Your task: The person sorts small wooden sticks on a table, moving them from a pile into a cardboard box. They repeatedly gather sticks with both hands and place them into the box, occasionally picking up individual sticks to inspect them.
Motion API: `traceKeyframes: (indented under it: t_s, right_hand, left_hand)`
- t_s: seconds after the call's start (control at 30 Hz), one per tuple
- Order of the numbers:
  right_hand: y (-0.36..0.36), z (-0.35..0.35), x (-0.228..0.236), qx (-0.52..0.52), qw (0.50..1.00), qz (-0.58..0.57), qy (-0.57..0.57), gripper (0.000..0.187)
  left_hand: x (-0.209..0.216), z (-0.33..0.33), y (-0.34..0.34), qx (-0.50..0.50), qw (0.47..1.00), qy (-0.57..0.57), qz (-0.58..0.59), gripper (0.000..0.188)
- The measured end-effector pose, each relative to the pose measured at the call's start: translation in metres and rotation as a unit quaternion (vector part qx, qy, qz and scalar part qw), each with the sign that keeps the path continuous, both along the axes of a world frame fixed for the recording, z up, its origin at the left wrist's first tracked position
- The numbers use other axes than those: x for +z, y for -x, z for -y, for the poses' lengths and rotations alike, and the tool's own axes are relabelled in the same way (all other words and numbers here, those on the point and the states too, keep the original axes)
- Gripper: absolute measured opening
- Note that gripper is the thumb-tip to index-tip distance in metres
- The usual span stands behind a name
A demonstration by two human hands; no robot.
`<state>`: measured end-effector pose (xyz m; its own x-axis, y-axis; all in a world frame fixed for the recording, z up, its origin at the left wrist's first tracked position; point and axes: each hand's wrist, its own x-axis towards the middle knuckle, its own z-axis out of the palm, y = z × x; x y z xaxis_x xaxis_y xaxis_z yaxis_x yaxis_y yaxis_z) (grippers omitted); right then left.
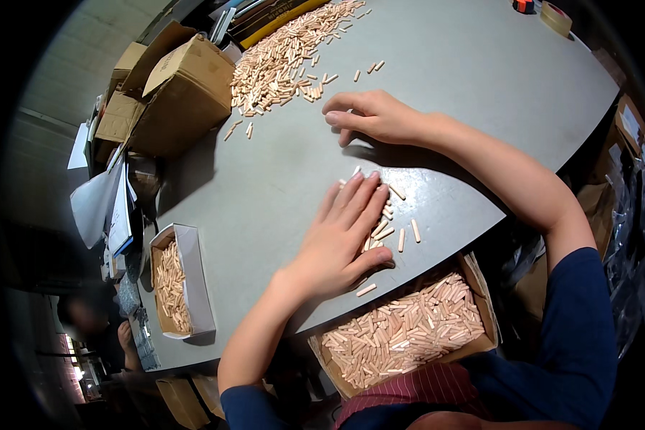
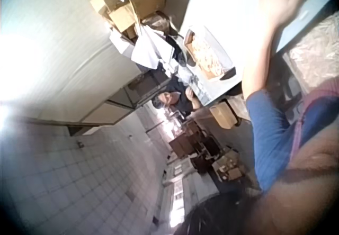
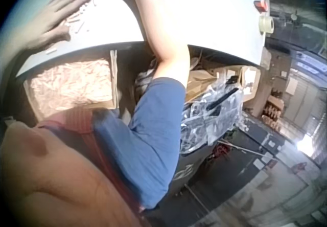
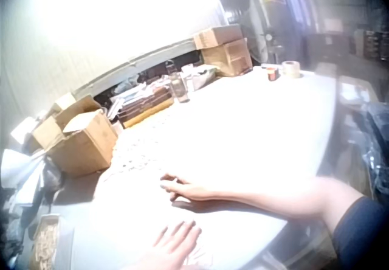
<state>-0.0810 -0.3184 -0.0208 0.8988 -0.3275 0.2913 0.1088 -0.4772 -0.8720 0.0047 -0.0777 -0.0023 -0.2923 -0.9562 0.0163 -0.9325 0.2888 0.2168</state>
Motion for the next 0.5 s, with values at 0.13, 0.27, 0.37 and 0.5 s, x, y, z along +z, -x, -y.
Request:
traceKeyframes:
  t_s: [0.13, 0.27, 0.37, 0.5]
  right_hand:
    - [-0.002, 0.001, -0.002, 0.001, 1.000, -0.003, 0.006, 0.039]
    - [-0.002, 0.002, -0.002, 0.003, 1.000, -0.016, -0.011, 0.038]
    - [-0.006, 0.005, -0.005, 0.010, 1.000, -0.012, -0.001, 0.037]
    - [-0.006, 0.009, -0.010, 0.013, 1.000, -0.015, -0.001, 0.037]
  left_hand:
    - [0.005, -0.026, -0.009, 0.045, 0.999, -0.022, -0.005, 0.087]
    - [0.008, -0.055, -0.013, 0.075, 0.997, -0.021, -0.006, 0.089]
    - [0.007, -0.075, -0.015, 0.083, 0.996, -0.020, 0.001, 0.089]
    - [0.004, -0.090, -0.015, 0.086, 0.996, -0.006, -0.033, 0.086]
